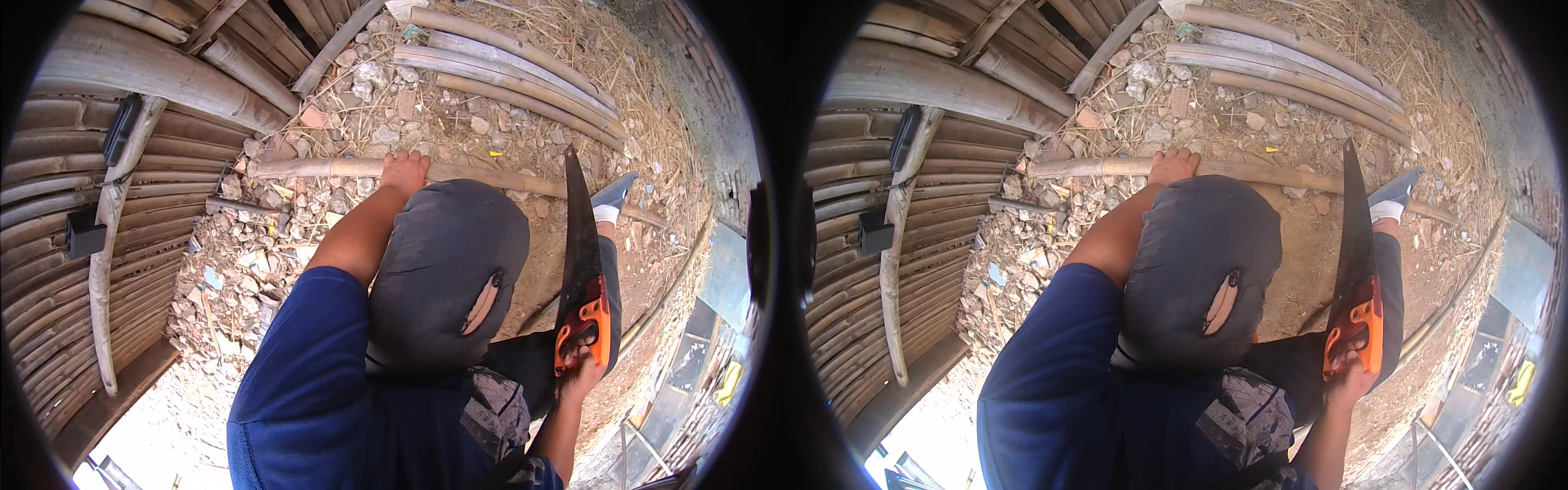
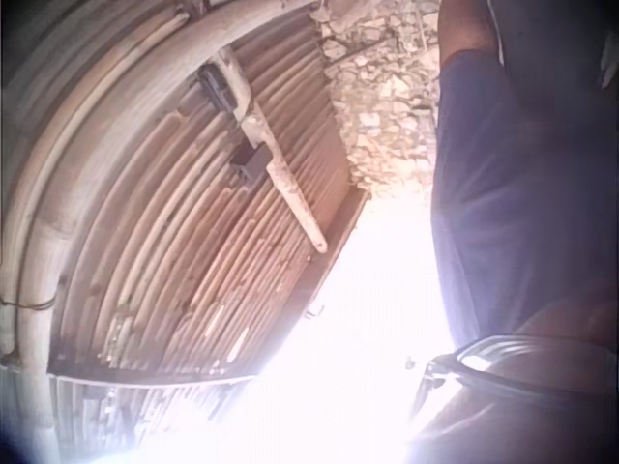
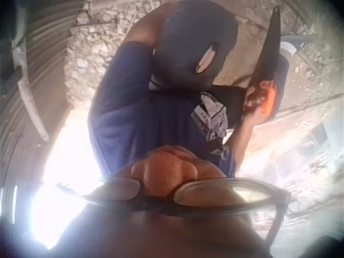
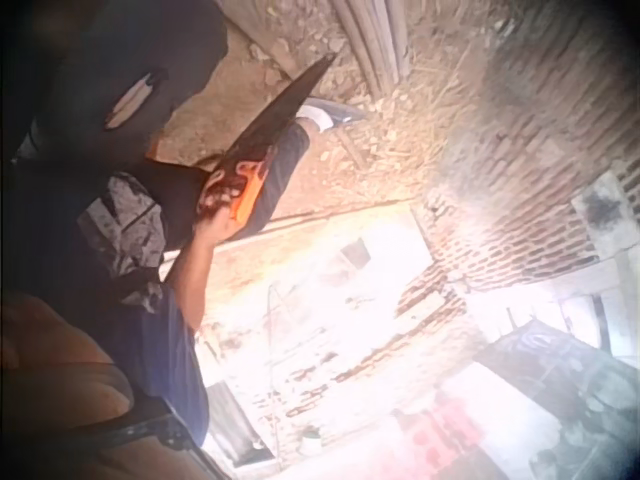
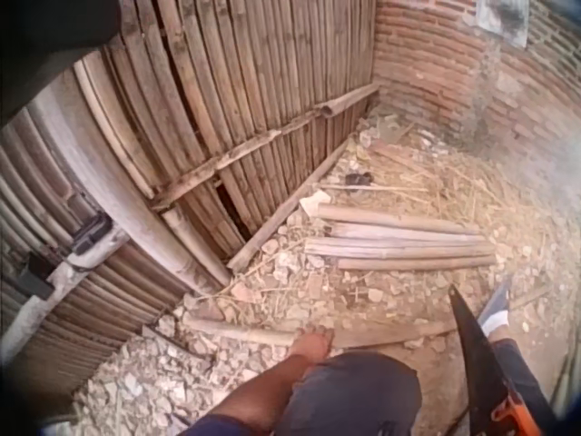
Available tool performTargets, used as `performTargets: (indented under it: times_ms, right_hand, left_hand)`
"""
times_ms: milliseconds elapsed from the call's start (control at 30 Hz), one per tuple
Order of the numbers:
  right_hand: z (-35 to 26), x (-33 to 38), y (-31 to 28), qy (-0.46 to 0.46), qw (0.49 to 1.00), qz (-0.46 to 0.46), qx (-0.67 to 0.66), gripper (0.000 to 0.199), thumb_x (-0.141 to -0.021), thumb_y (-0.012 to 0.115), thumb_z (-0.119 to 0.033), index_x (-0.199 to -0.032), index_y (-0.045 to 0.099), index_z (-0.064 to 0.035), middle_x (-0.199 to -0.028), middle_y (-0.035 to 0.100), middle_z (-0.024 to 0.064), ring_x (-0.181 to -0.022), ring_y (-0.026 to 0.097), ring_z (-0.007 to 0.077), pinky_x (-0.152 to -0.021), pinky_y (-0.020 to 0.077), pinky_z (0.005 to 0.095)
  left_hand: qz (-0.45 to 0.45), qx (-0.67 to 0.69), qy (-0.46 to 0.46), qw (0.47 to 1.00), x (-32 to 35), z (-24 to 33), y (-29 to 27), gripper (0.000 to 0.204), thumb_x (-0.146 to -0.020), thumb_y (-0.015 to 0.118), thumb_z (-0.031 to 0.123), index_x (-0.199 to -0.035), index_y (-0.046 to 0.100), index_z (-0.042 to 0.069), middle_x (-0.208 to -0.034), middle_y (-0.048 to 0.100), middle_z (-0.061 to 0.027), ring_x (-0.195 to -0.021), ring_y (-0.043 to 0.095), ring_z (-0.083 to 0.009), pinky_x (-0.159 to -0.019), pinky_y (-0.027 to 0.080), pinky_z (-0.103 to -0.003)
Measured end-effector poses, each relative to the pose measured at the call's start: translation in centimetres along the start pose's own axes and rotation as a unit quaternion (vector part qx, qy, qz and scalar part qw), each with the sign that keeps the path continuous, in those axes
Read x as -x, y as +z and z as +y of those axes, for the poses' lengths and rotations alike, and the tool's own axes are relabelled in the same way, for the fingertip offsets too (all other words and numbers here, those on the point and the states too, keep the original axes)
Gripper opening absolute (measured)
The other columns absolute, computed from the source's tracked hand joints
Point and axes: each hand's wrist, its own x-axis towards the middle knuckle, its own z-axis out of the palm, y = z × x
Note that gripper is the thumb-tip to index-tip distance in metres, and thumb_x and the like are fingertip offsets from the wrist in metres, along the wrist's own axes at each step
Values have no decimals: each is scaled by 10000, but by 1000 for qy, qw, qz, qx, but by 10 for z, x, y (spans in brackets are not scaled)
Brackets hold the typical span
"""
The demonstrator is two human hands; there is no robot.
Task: The person saws a bamboo pole with a hand saw while holding the pole steady by hand.
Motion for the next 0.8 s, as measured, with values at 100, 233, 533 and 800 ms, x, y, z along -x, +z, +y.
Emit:
performTargets:
  times_ms: [100,233,533,800]
  right_hand:
    - [-4,6,7,-7,1000,1,-14,172,-948,565,-77,-1112,529,-39,-806,535,49,-642,496,124,-600,417,257]
    - [-14,15,14,-16,999,39,-27,191,-900,611,-95,-1074,547,-48,-788,535,32,-633,502,119,-575,421,244]
    - [-12,9,-9,-17,999,25,-22,183,-945,571,-80,-1118,533,-38,-804,534,36,-632,489,117,-595,430,271]
    - [-8,-20,-9,50,998,3,36,165,-830,567,10,-989,532,-12,-748,570,56,-521,532,107,-454,421,231]
  left_hand:
    - [49,21,-6,999,13,-18,17,499,-943,654,396,-1366,582,142,-1339,593,-76,-1315,512,-287,-1088,365,-545]
    - [64,24,-12,998,29,-36,12,470,-937,696,345,-1347,592,140,-1345,594,-65,-1315,514,-293,-1104,367,-535]
    - [95,-23,-66,993,46,-93,14,517,-914,729,304,-1381,545,179,-1386,575,-45,-1367,493,-270,-1178,310,-566]
    - [191,-35,-91,977,22,-89,62,559,-959,586,366,-1483,485,201,-1453,496,-74,-1439,400,-293,-1199,174,-678]
